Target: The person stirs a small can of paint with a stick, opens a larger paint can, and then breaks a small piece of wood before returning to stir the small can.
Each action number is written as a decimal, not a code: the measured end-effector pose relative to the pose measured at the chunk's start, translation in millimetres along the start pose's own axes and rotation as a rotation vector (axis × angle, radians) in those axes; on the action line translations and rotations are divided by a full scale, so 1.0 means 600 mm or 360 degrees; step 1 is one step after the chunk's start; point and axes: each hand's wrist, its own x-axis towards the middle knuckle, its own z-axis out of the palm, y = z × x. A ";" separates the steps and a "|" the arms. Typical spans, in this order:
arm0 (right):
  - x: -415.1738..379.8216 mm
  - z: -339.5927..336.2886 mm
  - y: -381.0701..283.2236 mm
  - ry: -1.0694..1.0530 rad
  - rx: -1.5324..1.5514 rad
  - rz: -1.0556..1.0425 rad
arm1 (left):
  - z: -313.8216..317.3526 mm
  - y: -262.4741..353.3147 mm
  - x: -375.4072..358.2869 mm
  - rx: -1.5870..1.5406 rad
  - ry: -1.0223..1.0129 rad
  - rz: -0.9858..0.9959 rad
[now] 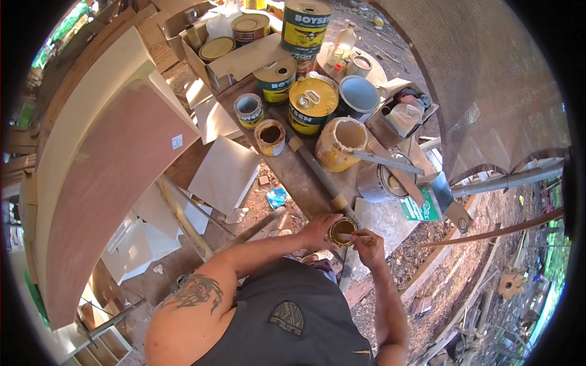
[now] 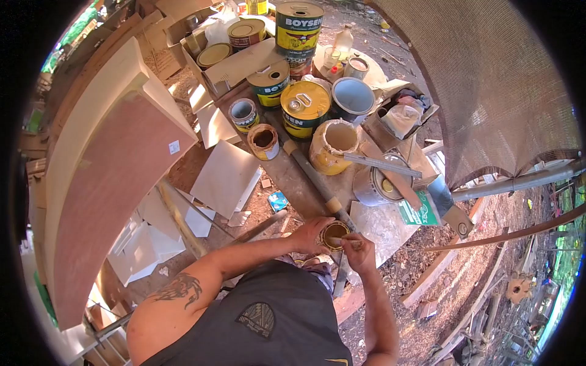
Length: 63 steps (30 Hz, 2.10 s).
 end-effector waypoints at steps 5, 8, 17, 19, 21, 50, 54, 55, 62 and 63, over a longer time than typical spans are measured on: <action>0.005 -0.001 0.012 0.0083 -0.0556 -0.0412 | 0.004 -0.006 -0.001 -0.0013 0.0046 0.0034; -0.003 0.004 0.020 -0.0109 0.0114 0.0230 | 0.000 -0.001 0.000 -0.0019 0.0025 0.0030; 0.000 0.003 -0.002 0.0086 -0.0078 -0.0029 | 0.006 -0.008 -0.001 0.0004 0.0041 0.0042; 0.002 0.003 -0.011 0.0134 -0.0174 -0.0132 | 0.009 -0.013 -0.002 -0.0006 0.0071 0.0076; 0.001 -0.002 -0.005 0.0078 -0.0489 -0.0331 | 0.011 -0.015 -0.001 -0.0041 0.0063 0.0072; -0.002 -0.006 0.003 0.0085 -0.0320 -0.0263 | -0.008 -0.001 0.002 -0.0025 0.0082 0.0135; -0.005 -0.003 0.010 0.0066 0.0122 0.0189 | -0.001 -0.008 0.001 -0.0011 0.0091 0.0112; -0.002 -0.003 0.009 0.0108 -0.0066 0.0014 | -0.002 -0.009 0.001 -0.0014 0.0092 0.0117; 0.002 -0.004 0.004 0.0219 -0.0154 -0.0222 | -0.004 -0.008 0.001 -0.0018 0.0063 0.0104; 0.004 -0.005 0.010 0.0144 -0.0247 -0.0293 | -0.001 -0.011 0.001 -0.0009 0.0082 0.0116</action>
